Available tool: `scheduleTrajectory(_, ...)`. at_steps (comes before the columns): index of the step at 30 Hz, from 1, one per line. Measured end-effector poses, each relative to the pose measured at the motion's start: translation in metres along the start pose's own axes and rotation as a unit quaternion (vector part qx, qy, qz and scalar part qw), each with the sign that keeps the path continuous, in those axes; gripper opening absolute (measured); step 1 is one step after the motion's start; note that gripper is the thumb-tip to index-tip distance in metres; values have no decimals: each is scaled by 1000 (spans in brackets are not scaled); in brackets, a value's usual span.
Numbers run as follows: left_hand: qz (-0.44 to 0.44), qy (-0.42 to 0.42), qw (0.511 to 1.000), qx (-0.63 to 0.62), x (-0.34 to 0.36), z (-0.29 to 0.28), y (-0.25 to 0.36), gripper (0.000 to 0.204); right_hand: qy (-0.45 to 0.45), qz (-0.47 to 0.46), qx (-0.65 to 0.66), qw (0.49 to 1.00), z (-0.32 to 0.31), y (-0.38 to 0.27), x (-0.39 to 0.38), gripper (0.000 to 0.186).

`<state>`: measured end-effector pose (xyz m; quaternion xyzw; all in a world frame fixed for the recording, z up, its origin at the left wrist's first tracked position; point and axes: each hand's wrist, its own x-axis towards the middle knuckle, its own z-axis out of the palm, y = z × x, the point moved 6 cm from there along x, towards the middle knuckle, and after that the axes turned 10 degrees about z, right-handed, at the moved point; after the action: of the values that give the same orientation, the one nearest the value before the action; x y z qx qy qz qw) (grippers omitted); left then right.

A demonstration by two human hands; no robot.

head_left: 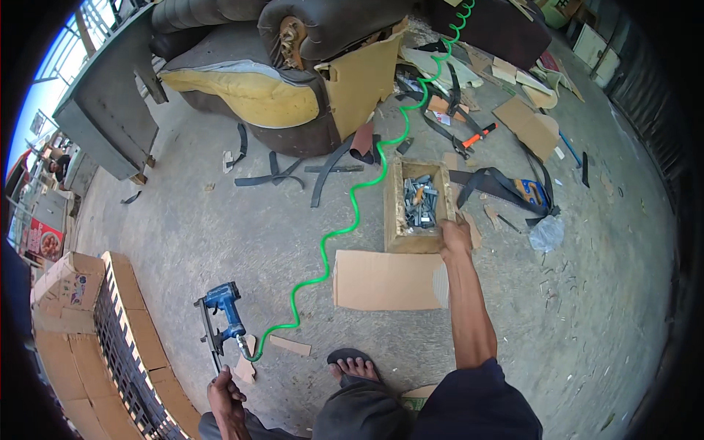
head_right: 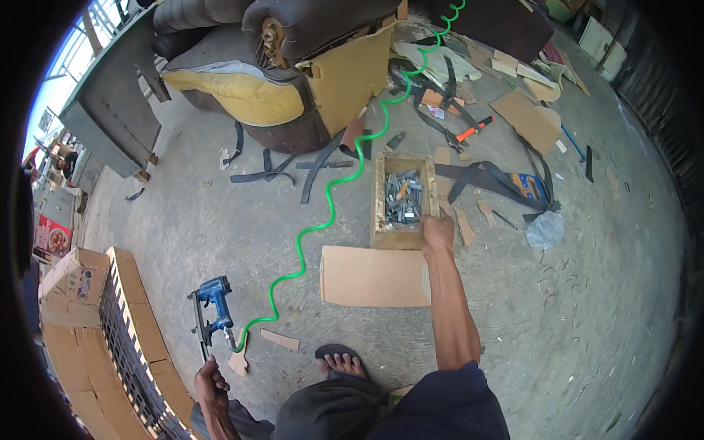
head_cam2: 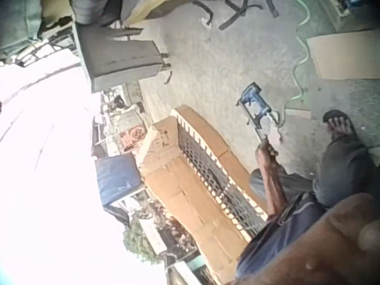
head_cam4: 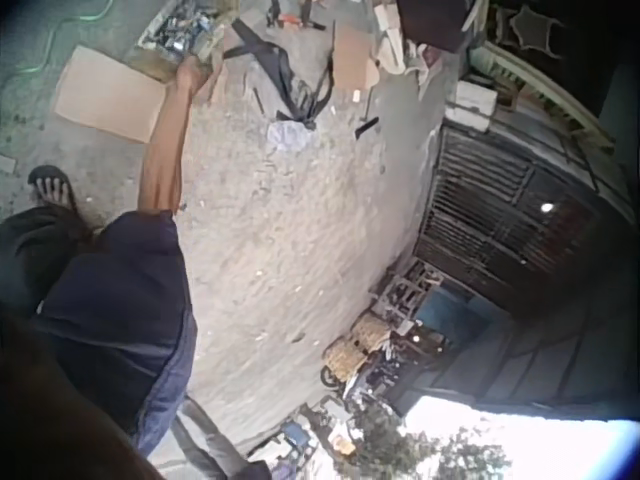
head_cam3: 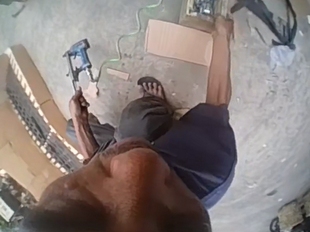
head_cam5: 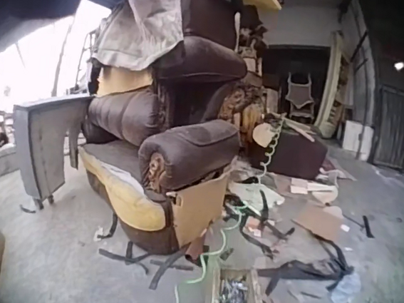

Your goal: The person weaves rubber straps across a wooden sofa frame, reloads a pneumatic staple gun with staples from a box, and staples the straps to the frame using the pneumatic stapler.

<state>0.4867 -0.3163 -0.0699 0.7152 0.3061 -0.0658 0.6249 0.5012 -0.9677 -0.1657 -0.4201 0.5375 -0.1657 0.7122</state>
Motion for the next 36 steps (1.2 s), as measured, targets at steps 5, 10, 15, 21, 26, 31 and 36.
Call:
scheduleTrajectory(5,-4,7,1000,24,13,25,23,31,16,-182,126,975,-106,6,-112,64)
scheduleTrajectory(10,47,-81,995,19,30,87,38,29,48,10,87,995,-126,44,-108,64)
scheduleTrajectory(15,22,-174,985,1,18,114,54,26,67,21,119,990,-129,59,-111,65)
scheduleTrajectory(21,24,-183,982,46,12,126,66,24,51,-141,174,973,-124,37,-124,61)
scheduleTrajectory(26,23,-164,986,20,19,127,55,23,106,69,85,988,-113,28,-89,49)
scheduleTrajectory(31,-1,-126,992,6,23,103,45,23,57,-48,145,987,-110,15,-100,59)
scheduleTrajectory(36,-2,-142,990,-9,23,96,39,23,71,-65,162,982,-104,6,-102,65)
